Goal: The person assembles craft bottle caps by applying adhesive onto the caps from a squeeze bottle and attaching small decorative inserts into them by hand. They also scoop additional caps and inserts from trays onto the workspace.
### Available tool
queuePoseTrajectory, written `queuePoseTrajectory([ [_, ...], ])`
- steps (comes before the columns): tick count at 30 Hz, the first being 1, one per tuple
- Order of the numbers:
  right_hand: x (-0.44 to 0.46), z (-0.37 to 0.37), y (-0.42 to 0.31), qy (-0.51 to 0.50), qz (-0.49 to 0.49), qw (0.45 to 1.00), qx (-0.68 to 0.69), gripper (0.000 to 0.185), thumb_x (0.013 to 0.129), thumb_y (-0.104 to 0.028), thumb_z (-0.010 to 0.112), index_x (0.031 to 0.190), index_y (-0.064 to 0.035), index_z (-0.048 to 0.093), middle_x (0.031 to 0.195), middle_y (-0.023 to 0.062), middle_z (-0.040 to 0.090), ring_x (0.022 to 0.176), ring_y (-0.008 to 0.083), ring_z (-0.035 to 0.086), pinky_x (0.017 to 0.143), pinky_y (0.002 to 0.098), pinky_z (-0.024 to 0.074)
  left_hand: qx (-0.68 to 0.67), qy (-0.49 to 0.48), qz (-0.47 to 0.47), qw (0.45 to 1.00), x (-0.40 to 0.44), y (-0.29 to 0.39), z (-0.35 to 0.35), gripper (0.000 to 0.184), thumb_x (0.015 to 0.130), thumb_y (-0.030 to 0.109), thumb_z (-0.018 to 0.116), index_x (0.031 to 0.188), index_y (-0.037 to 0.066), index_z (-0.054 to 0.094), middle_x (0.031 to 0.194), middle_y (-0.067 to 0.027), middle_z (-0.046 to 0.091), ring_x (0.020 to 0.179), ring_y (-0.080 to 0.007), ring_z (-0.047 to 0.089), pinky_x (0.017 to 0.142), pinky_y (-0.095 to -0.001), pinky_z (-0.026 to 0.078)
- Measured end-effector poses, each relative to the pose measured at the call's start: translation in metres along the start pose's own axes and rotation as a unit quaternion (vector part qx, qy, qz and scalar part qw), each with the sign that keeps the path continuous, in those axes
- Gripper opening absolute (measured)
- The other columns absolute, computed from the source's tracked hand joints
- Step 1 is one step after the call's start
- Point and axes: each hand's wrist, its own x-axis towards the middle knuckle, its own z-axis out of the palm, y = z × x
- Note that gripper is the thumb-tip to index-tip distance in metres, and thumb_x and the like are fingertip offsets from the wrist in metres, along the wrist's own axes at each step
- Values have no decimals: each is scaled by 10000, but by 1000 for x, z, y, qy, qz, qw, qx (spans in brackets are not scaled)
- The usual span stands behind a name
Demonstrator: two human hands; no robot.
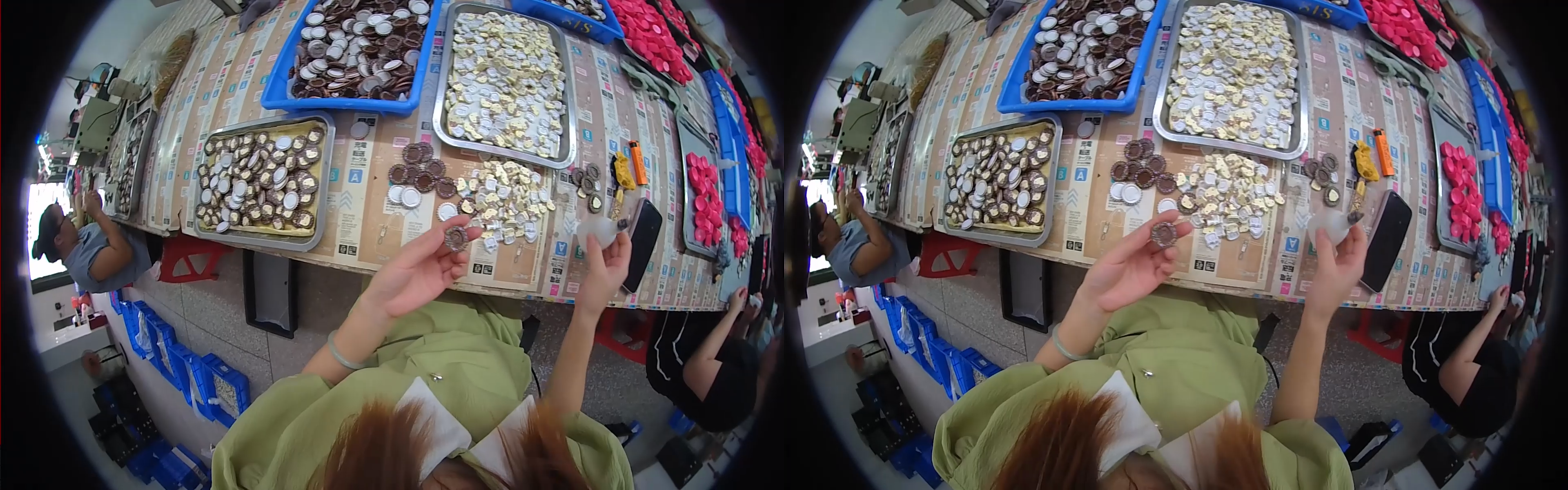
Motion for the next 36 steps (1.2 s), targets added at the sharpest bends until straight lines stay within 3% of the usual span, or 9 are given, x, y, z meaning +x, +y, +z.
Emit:
queuePoseTrajectory([
  [4,1,-3,17,-18,-8,997,-80,328,779,-2,581,1072,14,434,1009,85,538,958,137,509,824,251,395,-16,-38,9,999,-1,-4,-18,328,911,228,403,1192,59,412,1100,-100,512,796,-125,538,719,-244,451],
  [6,-9,11,13,115,-152,960,-204,374,765,-23,607,1089,24,426,975,77,550,887,136,529,796,252,404,-33,-39,10,999,-4,-5,-21,325,911,225,401,1189,58,412,1101,-107,511,801,-125,540,724,-245,453],
  [9,-28,3,20,62,-306,897,-313,348,744,-43,629,1048,31,476,914,76,562,787,144,542,729,265,426,-27,-2,14,1000,-7,-7,-26,321,908,232,409,1183,65,417,1079,-119,520,795,-125,539,720,-249,459],
  [11,-48,26,1,-187,-196,918,-288,237,713,-16,623,940,-21,557,837,86,554,778,206,540,695,306,420,-29,-22,1,999,-9,-9,-31,313,906,241,416,1169,72,430,1054,-119,533,790,-127,536,704,-247,461],
  [13,-59,53,0,-251,-179,901,-304,156,705,-45,632,855,-28,590,787,97,547,750,240,535,668,332,427,-17,-14,-5,1000,-10,-10,-32,311,906,245,418,1164,74,436,1049,-114,537,784,-128,535,698,-244,460],
  [18,-53,71,6,-270,-261,854,-360,155,709,-40,615,859,-18,586,784,102,562,720,258,547,629,335,444,-7,2,-7,1000,-12,-12,-35,299,918,248,382,1156,79,446,1081,-123,519,765,-148,523,684,-249,449],
  [21,-53,63,4,-207,-163,920,-292,126,734,-1,567,858,-8,588,748,116,570,606,231,546,541,306,435,-28,9,-18,999,-11,-12,-37,297,917,249,384,1154,82,448,1076,-118,524,751,-144,526,671,-246,453],
  [31,-55,23,-11,-211,-44,886,-410,157,725,-22,611,879,-3,587,697,100,541,624,221,526,566,302,425,-12,-8,-54,998,-1,-17,-32,348,909,227,407,1221,76,400,1082,-101,529,781,-128,533,698,-245,459],
  [36,-46,19,-11,-277,-254,850,-368,188,693,14,604,877,-5,574,803,94,578,793,258,520,675,327,429,8,-21,-60,998,-3,-21,-34,337,908,239,413,1202,75,417,1061,-95,539,793,-121,533,707,-245,452],
])
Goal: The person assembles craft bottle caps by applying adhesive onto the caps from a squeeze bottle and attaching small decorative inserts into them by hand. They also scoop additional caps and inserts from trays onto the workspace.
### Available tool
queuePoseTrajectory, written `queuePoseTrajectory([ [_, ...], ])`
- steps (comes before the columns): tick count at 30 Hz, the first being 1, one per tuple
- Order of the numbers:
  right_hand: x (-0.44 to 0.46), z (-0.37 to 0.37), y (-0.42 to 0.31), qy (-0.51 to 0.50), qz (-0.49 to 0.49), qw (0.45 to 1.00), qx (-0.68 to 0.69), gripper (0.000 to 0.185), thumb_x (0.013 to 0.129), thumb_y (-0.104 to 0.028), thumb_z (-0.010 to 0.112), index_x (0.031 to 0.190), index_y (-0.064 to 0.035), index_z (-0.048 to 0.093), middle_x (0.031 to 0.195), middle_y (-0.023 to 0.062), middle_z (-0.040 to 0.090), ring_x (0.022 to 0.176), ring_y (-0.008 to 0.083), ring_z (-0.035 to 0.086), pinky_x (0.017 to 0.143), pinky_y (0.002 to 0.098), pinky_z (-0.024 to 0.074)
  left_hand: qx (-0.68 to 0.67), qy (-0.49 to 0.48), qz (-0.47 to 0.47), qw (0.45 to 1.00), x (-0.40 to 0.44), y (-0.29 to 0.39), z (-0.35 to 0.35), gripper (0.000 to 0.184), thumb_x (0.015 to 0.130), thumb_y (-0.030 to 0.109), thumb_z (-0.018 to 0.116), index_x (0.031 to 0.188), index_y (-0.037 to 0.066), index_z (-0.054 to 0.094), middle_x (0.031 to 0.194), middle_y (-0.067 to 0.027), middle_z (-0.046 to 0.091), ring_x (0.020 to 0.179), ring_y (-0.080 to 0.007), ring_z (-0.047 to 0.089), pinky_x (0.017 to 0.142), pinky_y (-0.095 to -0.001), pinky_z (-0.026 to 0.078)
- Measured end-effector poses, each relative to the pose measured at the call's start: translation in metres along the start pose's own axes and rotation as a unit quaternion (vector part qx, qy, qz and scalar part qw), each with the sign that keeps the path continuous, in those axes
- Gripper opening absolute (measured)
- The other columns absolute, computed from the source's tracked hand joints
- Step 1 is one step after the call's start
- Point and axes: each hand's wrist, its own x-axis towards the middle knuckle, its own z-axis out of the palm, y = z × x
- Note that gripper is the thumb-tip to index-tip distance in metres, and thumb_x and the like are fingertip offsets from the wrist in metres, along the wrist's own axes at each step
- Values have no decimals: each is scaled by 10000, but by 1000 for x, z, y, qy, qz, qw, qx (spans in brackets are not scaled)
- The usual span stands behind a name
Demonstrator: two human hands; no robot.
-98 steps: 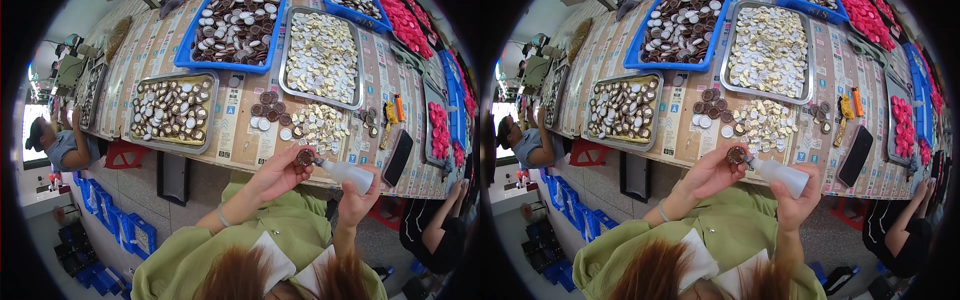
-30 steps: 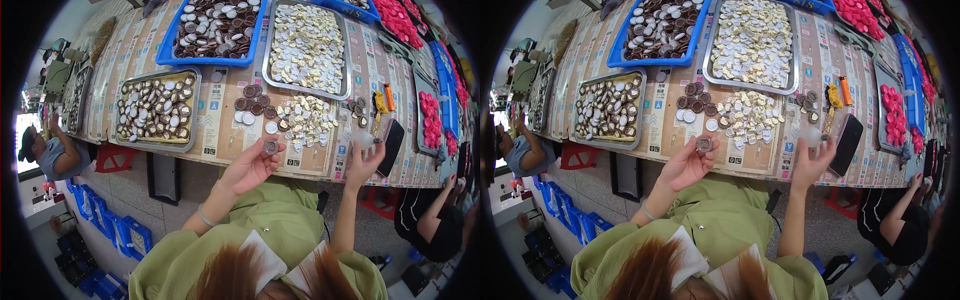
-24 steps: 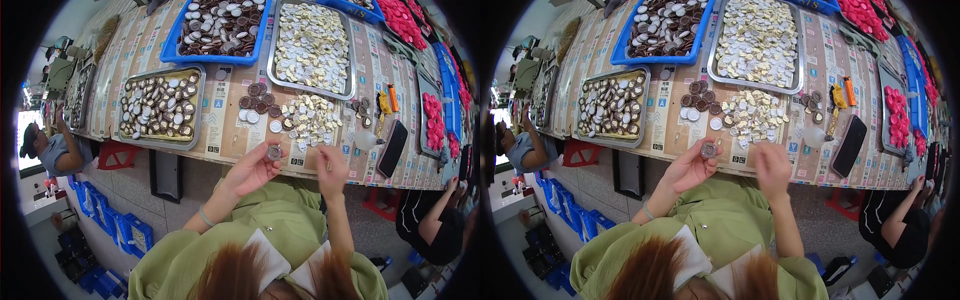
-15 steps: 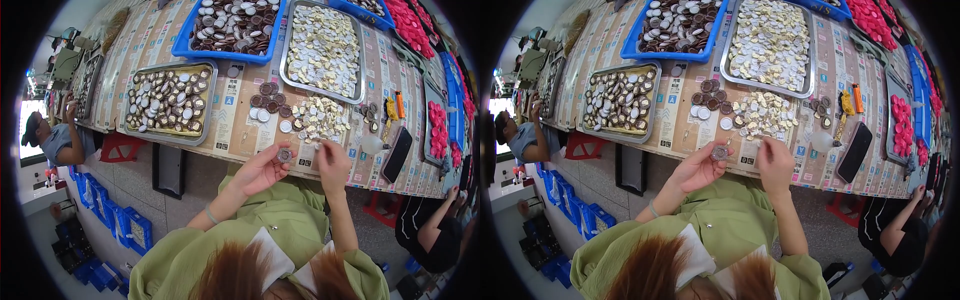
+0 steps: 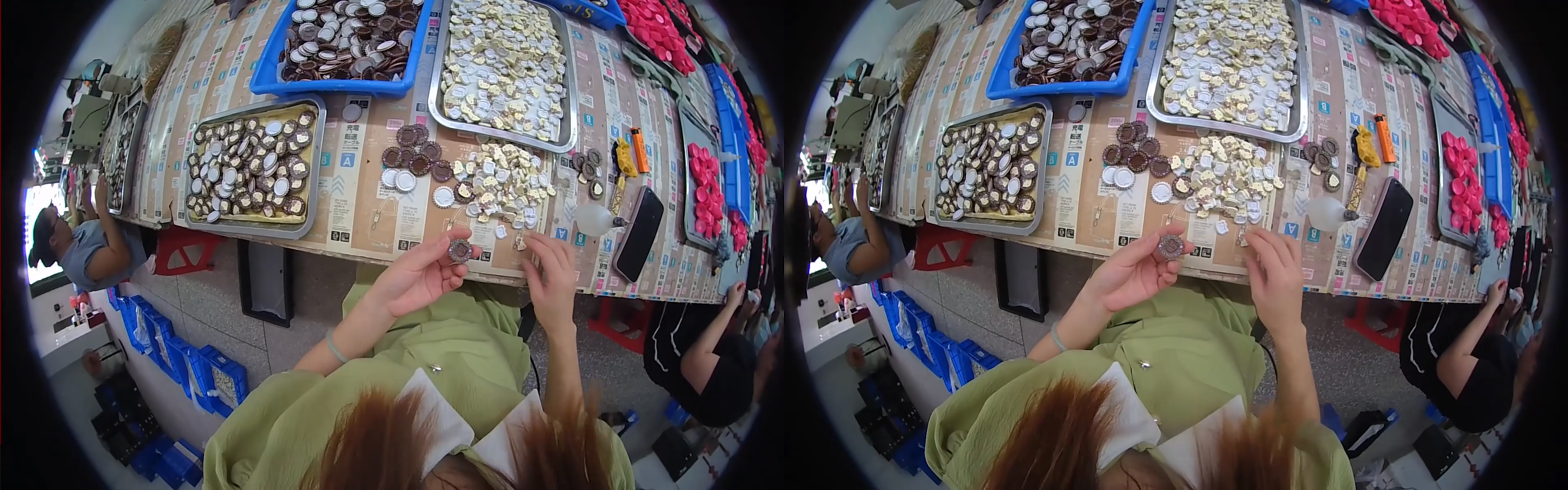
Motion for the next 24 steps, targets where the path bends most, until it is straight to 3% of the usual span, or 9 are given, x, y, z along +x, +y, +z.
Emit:
queuePoseTrajectory([
  [4,-3,14,17,-8,-39,999,18,190,682,38,595,867,-3,574,855,89,590,798,266,527,685,324,434,6,4,-11,1000,5,-6,-1,313,918,239,382,1181,77,432,1083,-115,529,800,-137,530,723,-260,457],
  [7,0,17,7,17,-2,999,32,177,668,44,612,836,-4,579,859,98,592,796,261,532,690,327,436,-4,8,-14,1000,2,-6,6,300,912,241,399,1158,77,446,1069,-106,537,802,-132,532,722,-257,454],
  [9,0,14,-10,60,72,981,168,187,642,49,640,812,-7,585,837,100,594,772,253,540,684,323,436,-11,10,-16,1000,4,-8,8,292,907,238,418,1146,74,453,1056,-96,544,805,-127,533,723,-255,450],
  [12,6,10,-40,51,21,973,223,198,617,48,666,793,-8,596,799,95,594,742,239,544,658,307,437,-2,24,-4,1000,4,-11,10,282,904,240,425,1124,70,468,1037,-78,549,814,-120,531,729,-253,449],
  [17,7,19,-56,58,-13,984,170,191,600,40,682,771,-12,615,791,81,600,721,225,544,621,291,437,38,12,24,999,2,-13,17,260,885,213,470,1103,72,483,943,-25,543,852,-96,518,770,-248,427],
  [24,4,23,-58,89,-33,984,152,203,580,32,694,765,-21,631,779,65,604,703,214,532,609,293,434,55,6,40,998,1,-15,18,254,879,193,483,1092,56,488,955,-19,534,889,-92,503,790,-256,424],
])
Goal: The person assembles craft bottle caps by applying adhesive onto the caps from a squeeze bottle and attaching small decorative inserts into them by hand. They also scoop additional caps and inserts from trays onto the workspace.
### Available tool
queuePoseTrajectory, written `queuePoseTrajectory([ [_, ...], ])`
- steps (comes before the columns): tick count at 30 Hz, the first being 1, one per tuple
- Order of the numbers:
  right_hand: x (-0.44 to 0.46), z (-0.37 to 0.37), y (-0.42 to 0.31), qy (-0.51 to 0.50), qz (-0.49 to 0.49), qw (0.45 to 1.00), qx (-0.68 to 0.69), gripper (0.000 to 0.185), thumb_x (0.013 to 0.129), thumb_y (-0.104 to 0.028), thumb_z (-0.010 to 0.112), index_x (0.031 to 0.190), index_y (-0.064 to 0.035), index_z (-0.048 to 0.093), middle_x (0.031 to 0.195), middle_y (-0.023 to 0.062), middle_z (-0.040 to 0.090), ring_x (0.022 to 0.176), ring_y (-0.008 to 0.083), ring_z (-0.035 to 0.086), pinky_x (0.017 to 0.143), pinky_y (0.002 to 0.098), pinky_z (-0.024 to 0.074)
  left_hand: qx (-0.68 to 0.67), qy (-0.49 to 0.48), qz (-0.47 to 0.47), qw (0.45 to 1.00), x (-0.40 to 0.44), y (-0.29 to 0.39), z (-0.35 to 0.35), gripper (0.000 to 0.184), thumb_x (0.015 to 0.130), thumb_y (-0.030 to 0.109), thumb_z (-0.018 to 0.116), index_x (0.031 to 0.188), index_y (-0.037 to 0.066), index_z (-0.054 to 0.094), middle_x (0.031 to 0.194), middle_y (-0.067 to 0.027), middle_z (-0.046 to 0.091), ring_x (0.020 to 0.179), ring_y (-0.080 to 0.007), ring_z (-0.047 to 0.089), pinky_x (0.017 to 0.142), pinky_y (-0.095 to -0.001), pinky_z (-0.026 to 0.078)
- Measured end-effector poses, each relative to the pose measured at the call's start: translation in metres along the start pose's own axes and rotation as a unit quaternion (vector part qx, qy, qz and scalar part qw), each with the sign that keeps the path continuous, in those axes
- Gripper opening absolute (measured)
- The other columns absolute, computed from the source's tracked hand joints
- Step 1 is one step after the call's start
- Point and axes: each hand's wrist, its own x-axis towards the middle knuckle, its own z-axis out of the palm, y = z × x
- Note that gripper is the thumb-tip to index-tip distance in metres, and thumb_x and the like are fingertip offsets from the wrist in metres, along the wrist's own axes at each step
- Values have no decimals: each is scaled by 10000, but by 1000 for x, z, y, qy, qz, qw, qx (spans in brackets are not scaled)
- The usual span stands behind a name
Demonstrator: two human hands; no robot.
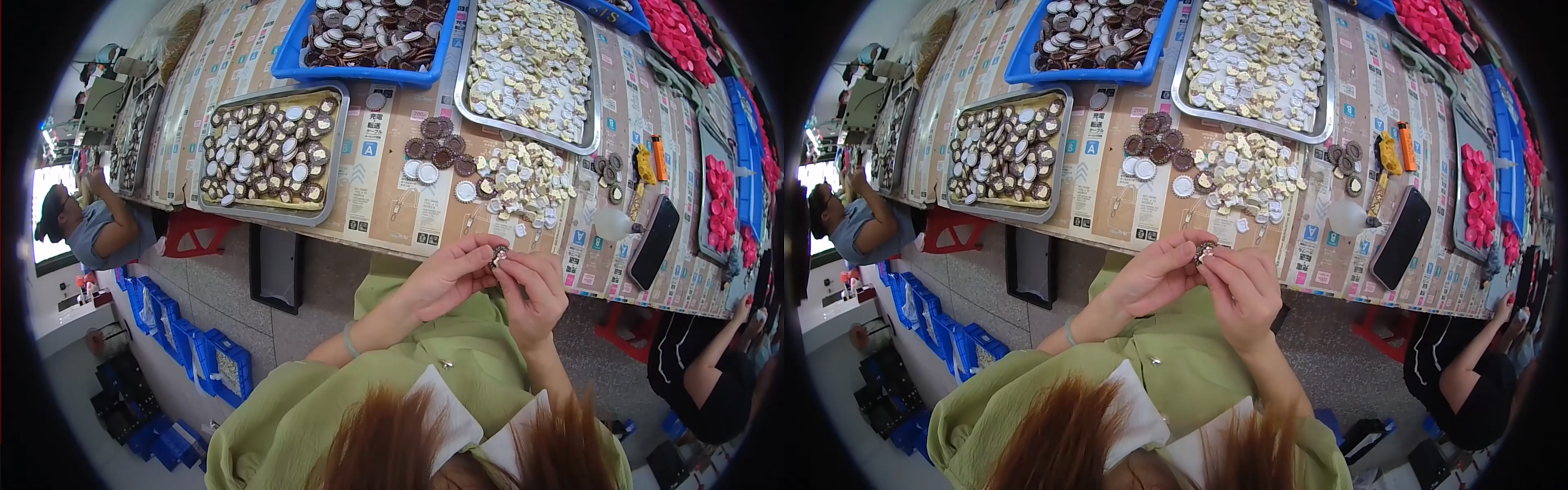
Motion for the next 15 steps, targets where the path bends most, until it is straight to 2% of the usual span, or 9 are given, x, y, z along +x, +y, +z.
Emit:
queuePoseTrajectory([
  [4,-3,-1,1,-8,-8,1000,-18,204,592,-3,696,787,-23,641,830,66,592,766,220,515,656,299,423,11,-2,4,1000,0,0,-2,285,884,182,465,1124,28,464,1002,-59,547,917,-119,522,837,-275,411],
  [6,-3,-4,0,-17,28,999,-35,185,629,-40,675,811,-24,647,905,78,559,853,230,486,720,302,399,19,8,-2,1000,-2,1,1,308,885,181,464,1147,19,453,1020,-65,544,927,-117,521,836,-272,414],
  [7,-4,-4,0,-16,28,999,-35,185,629,-40,675,811,-24,647,905,78,559,853,230,486,720,302,399,42,19,3,999,-4,3,8,306,878,162,478,1152,25,464,987,-45,551,882,-99,526,800,-245,424],
  [9,-6,-3,0,-16,89,996,24,132,724,-71,615,844,-26,647,958,90,526,918,218,458,768,302,380,64,31,8,997,-6,5,18,307,872,142,493,1158,31,476,955,-24,557,837,-81,531,765,-218,434],
  [10,-6,-4,0,-17,89,996,25,132,724,-71,615,844,-26,647,958,90,526,918,218,458,768,302,380,130,38,34,990,-6,5,20,312,864,123,501,1158,19,478,958,-28,564,827,-75,533,757,-211,437],
  [11,-7,-4,1,-17,135,982,131,142,769,-73,573,888,-15,624,959,89,525,912,195,465,772,292,384,195,45,59,978,-7,4,23,318,857,103,509,1158,6,480,960,-31,570,817,-69,535,749,-204,439],
  [12,-8,-5,1,-17,180,955,235,155,814,-75,532,932,-5,600,960,88,525,906,171,472,777,281,389,196,46,59,978,-9,5,27,318,857,103,509,1158,6,480,960,-31,570,817,-69,535,749,-204,439],
  [13,-8,-4,-1,-17,181,955,236,155,814,-75,532,932,-5,600,960,88,525,906,171,472,777,281,389,233,66,67,968,-10,6,30,299,848,88,515,1131,-8,497,946,-33,578,800,-67,539,734,-201,445],
  [15,-6,-3,-6,26,329,860,389,183,865,-100,468,987,26,522,930,77,535,875,142,491,803,265,381,269,86,75,956,-11,6,32,281,840,73,521,1104,-23,514,932,-36,586,783,-65,543,719,-198,450],
])
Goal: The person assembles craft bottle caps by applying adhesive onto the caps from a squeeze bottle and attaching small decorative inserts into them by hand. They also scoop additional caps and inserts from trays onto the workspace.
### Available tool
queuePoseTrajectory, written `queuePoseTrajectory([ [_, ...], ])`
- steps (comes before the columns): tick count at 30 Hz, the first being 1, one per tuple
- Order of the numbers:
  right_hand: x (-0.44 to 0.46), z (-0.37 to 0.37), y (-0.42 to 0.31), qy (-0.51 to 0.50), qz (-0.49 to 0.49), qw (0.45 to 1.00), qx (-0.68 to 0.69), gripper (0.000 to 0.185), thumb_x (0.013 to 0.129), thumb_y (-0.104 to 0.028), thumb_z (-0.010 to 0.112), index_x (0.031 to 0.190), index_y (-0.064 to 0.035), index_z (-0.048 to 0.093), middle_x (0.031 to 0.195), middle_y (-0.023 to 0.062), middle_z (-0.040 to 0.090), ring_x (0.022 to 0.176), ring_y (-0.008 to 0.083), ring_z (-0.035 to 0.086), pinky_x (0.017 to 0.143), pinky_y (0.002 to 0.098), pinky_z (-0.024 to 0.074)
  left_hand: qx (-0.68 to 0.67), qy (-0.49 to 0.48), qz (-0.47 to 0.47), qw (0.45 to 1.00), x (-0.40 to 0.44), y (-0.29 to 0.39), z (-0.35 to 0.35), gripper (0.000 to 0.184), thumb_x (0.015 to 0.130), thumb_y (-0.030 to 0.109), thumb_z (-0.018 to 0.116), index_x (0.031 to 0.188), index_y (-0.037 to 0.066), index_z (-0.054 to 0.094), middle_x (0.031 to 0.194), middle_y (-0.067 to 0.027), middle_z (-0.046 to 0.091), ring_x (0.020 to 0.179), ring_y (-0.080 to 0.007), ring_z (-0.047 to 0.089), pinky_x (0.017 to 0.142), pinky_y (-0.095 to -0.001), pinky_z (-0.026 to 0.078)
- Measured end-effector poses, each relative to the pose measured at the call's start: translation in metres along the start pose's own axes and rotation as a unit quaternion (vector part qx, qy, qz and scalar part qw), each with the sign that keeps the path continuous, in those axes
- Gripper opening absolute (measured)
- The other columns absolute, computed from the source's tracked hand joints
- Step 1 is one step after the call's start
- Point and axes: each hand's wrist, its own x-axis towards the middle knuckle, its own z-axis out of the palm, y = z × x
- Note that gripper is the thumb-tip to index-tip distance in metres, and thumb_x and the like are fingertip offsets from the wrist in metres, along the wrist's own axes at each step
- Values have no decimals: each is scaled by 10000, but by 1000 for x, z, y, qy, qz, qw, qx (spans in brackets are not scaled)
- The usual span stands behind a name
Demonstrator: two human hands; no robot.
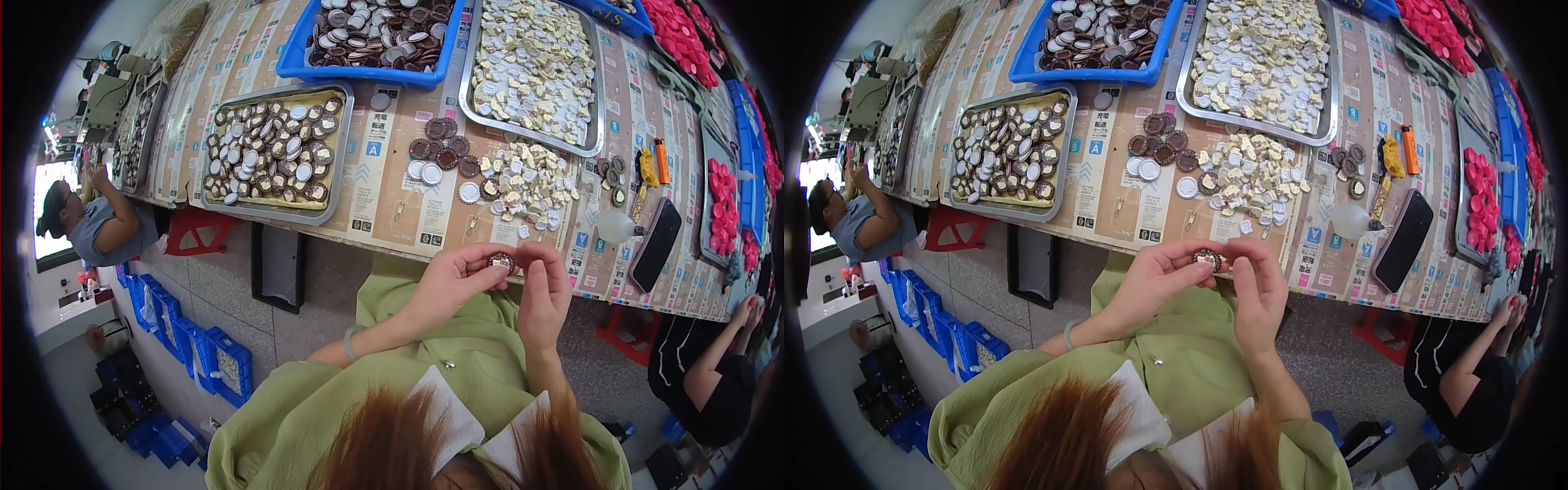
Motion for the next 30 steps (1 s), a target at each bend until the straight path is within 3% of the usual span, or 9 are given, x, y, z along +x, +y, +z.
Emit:
queuePoseTrajectory([
  [6,1,-3,-3,-17,59,997,50,174,863,-75,467,1010,16,487,910,69,542,827,106,501,758,234,397,23,20,-27,999,-2,3,0,240,826,88,540,1031,-37,552,858,-35,601,710,-71,558,667,-198,459],
  [16,-2,-5,-3,-36,59,997,38,182,840,-19,486,1016,24,498,918,60,547,802,96,519,724,227,428,19,9,-42,999,-4,3,-1,218,815,92,549,994,-32,565,821,-33,604,691,-69,557,644,-190,453],
  [21,-2,-5,-1,-53,22,998,-1,338,794,43,520,1108,-8,409,946,65,521,828,97,512,741,228,425,53,12,-1,998,-6,-1,3,262,815,109,555,1044,-5,500,743,-43,603,657,-78,564,611,-206,451],
  [23,1,-5,-6,-60,73,995,42,351,793,41,519,1116,-16,392,938,70,528,826,102,518,745,230,425,278,55,42,958,-11,8,7,329,794,88,587,1078,32,431,733,-66,619,669,-104,586,614,-221,452],
  [27,5,-11,-3,-80,173,967,167,349,793,39,515,1104,-31,372,924,86,551,823,123,537,746,239,430,387,67,138,909,-18,8,13,393,754,90,631,1069,51,399,660,-66,602,609,-123,589,564,-228,445],
  [29,4,-9,-3,-77,174,964,185,341,794,39,512,1095,-36,369,924,88,557,821,127,542,744,242,431,406,67,189,891,-20,9,15,360,776,86,592,1068,45,384,655,-95,581,564,-212,590,494,-288,445],
  [30,4,-8,-3,-74,176,960,203,334,795,39,509,1085,-41,366,923,91,563,819,132,546,743,244,433,406,68,189,891,-19,8,15,360,776,86,592,1068,45,384,655,-95,581,564,-212,590,494,-288,445],
])
